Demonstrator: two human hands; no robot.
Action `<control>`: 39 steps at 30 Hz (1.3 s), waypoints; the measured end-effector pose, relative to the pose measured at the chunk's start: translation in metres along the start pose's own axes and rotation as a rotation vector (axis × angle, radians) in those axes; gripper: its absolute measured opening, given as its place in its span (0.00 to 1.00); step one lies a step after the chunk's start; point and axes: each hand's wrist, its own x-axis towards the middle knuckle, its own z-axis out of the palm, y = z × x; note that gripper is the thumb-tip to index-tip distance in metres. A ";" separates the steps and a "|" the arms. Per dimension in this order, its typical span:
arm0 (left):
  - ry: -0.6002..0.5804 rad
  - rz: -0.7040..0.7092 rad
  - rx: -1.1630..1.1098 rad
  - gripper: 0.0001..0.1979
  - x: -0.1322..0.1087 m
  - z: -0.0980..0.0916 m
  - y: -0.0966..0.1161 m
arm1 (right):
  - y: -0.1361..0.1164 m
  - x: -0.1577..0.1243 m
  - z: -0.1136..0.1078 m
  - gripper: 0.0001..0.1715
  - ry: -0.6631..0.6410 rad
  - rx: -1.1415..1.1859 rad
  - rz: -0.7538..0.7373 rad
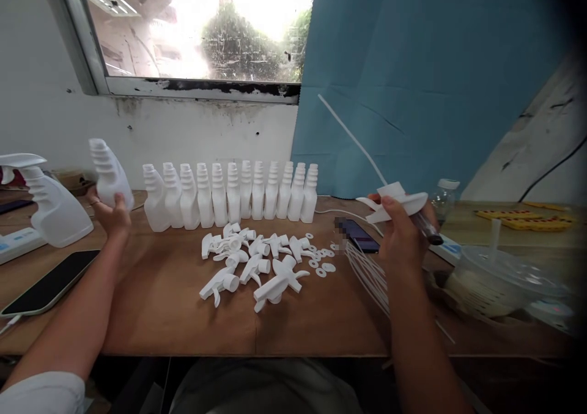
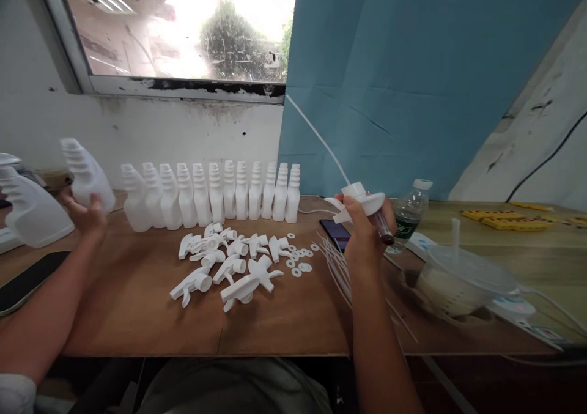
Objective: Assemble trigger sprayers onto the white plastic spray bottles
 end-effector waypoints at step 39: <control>-1.055 0.012 -0.726 0.27 -0.130 0.096 0.261 | -0.017 -0.083 0.021 0.31 -0.556 -0.733 -0.711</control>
